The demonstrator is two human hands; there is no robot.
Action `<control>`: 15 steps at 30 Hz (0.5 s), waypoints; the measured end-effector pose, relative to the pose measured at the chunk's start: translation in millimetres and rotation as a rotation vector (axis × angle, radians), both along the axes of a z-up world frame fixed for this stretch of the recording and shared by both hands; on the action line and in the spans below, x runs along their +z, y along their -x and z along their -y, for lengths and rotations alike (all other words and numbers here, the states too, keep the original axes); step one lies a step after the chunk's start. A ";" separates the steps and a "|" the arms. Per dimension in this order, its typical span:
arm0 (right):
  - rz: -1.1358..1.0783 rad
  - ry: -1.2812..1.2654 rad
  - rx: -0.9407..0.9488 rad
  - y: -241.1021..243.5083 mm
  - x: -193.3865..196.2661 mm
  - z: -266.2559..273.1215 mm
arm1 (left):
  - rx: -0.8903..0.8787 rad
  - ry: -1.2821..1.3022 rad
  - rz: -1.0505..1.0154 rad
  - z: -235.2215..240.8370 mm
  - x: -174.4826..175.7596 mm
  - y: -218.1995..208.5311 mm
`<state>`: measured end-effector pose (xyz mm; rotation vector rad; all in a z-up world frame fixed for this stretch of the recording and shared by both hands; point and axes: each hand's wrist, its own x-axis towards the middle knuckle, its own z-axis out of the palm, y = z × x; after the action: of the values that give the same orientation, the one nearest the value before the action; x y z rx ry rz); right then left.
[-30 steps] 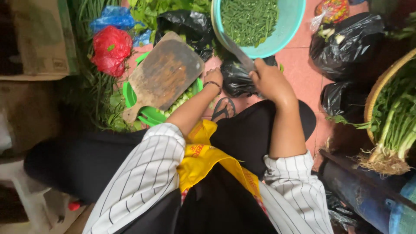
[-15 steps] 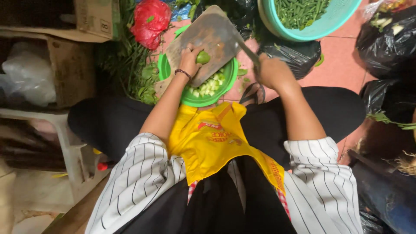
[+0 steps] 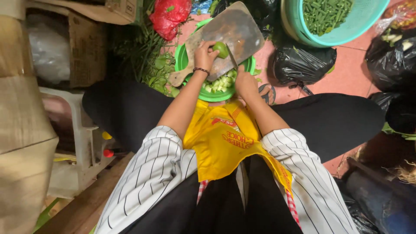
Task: Chopping green chayote squash on a wooden cutting board using a knife while sitting on the floor.
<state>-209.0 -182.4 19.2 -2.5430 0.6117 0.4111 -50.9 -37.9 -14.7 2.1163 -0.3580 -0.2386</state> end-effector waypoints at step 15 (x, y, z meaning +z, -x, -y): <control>0.180 0.249 0.209 -10.7 39.8 14.5 | 0.088 -0.630 -0.277 -5.7 35.5 -23.3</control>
<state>-198.3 -196.9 59.0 -2.8552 0.3487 0.1809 -27.6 -32.1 20.8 2.6587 -0.0169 -0.6530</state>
